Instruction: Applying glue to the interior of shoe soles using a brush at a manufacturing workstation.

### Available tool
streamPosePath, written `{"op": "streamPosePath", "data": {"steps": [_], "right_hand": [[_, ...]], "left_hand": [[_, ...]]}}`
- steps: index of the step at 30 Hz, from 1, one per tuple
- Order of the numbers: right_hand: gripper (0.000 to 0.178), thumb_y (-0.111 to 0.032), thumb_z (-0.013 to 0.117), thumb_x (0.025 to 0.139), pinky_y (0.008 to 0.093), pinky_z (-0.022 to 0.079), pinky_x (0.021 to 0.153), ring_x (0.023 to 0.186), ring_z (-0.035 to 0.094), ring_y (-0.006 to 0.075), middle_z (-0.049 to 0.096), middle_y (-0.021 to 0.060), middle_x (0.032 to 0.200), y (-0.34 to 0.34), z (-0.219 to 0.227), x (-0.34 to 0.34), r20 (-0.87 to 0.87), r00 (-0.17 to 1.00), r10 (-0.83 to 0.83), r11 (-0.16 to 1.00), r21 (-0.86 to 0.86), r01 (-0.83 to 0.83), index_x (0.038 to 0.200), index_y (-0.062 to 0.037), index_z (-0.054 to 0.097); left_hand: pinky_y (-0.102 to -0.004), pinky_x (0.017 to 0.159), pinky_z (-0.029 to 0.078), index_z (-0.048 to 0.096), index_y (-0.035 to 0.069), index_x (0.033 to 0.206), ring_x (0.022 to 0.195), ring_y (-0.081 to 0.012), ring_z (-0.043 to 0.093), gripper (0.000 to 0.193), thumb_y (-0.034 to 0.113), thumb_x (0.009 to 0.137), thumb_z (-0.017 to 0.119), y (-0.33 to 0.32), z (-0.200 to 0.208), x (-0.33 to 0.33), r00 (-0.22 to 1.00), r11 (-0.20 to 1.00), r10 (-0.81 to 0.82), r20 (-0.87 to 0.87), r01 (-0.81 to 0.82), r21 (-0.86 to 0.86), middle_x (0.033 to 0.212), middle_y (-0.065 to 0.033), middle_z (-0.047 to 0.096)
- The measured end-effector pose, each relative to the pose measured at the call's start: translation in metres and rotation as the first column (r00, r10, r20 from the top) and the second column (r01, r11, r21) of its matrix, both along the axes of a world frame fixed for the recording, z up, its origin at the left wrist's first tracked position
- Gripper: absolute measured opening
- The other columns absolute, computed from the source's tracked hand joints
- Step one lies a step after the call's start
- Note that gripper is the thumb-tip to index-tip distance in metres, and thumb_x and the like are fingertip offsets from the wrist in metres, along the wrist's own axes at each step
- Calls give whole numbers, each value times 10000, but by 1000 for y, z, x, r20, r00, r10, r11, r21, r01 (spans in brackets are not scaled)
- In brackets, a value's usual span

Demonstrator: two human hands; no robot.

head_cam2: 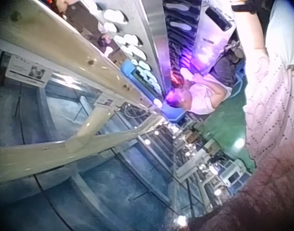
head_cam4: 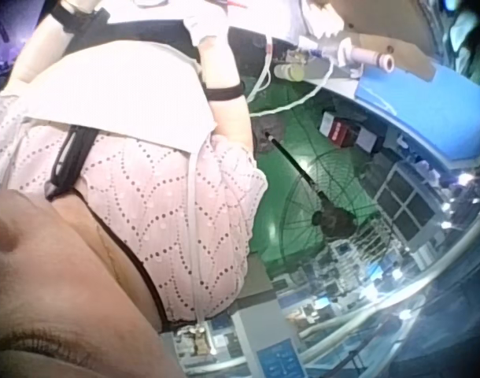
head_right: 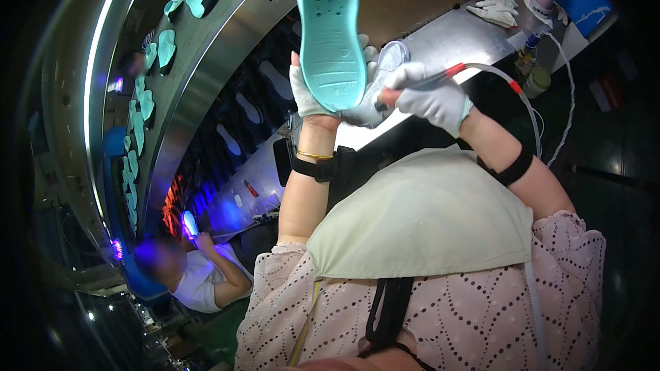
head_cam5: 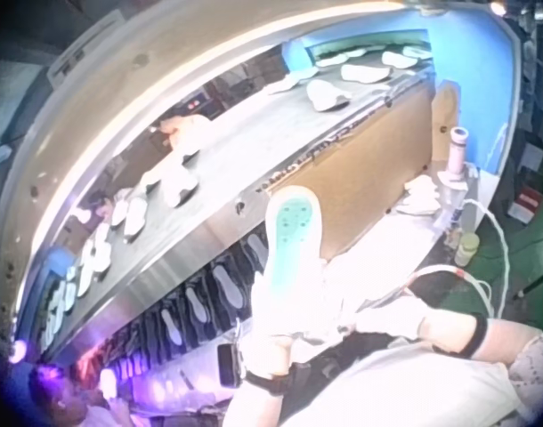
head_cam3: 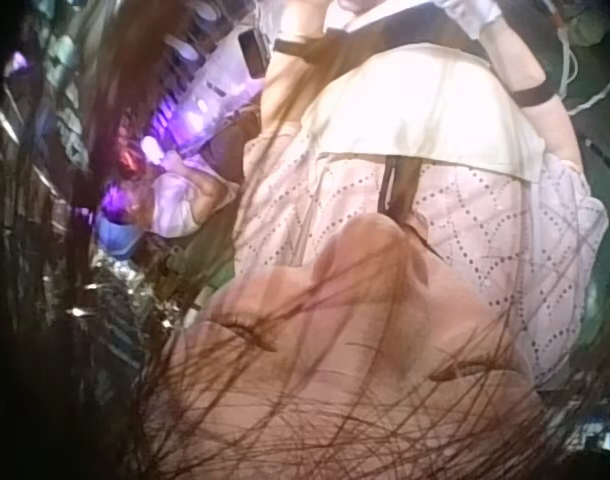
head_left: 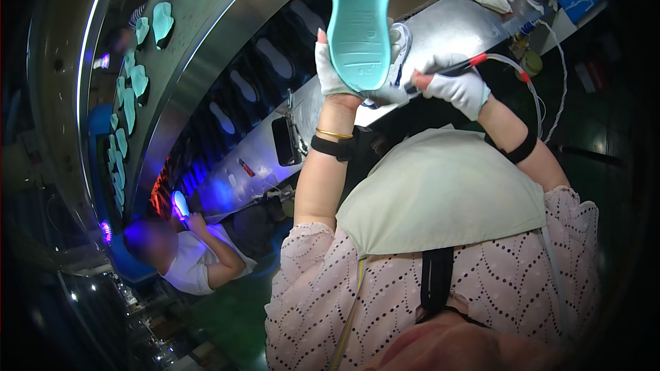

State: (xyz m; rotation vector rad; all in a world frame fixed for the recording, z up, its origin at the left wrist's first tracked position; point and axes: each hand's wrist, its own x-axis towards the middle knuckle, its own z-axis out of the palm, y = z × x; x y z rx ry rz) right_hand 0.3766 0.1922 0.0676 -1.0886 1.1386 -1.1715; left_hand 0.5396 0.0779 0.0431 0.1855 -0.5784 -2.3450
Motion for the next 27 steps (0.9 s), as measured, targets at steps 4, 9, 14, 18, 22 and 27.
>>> {"op": "streamPosePath", "data": {"steps": [4, 9, 14, 18, 22, 27], "right_hand": [[183, 30, 689, 701, 265, 473, 779, 841, 584, 135, 607, 68, 888, -21, -4, -11, -19, 999, 44, 948, -316, -48, 857, -9, 602], [208, 52, 685, 680, 277, 487, 782, 879, 596, 175, 617, 78, 904, -36, -1, -9, -327, 920, 215, 813, -462, -354, 856, -21, 603], [227, 31, 728, 627, 261, 488, 756, 814, 608, 145, 646, 51, 851, -42, 7, -15, -355, 876, 326, 863, -266, -429, 830, -37, 651], [209, 9, 733, 632, 264, 489, 723, 780, 607, 147, 646, 44, 827, -46, 15, -24, -403, 875, 267, 878, -272, -393, 817, -52, 658], [181, 17, 720, 646, 274, 498, 706, 773, 610, 165, 643, 42, 813, -48, 10, -43, -482, 812, 328, 889, -134, -438, 799, -58, 658], [194, -11, 718, 675, 264, 495, 762, 813, 609, 139, 639, 50, 858, -47, 18, -49, -438, 866, 240, 850, -336, -405, 849, -38, 637]], "left_hand": [[-414, 885, 445, 438, 42, 1248, 1021, -302, 548, 616, 523, 873, 350, -3, 0, -5, 988, 998, -22, 151, 13, 64, 1179, -155, 523], [-415, 856, 452, 365, 127, 1315, 1016, -290, 542, 528, 425, 881, 411, -30, -29, 10, 949, 998, -29, 314, 10, 63, 1190, -127, 508], [-390, 799, 481, 427, 120, 1237, 957, -259, 568, 475, 434, 881, 408, -29, -18, 13, 809, 996, -81, 583, 80, 28, 1107, -121, 549], [-372, 791, 484, 481, 95, 1188, 930, -242, 579, 487, 461, 873, 415, -24, 1, 0, 759, 983, -165, 630, 175, 46, 1068, -113, 574], [-384, 817, 469, 436, 152, 1248, 988, -247, 553, 501, 467, 859, 432, -5, 19, -7, 644, 987, 17, 765, 111, -115, 1151, -114, 532], [-449, 823, 473, 397, 98, 1282, 971, -323, 562, 563, 485, 878, 339, -15, 10, -3, 793, 968, -248, 556, 227, 109, 1200, -165, 485]]}}
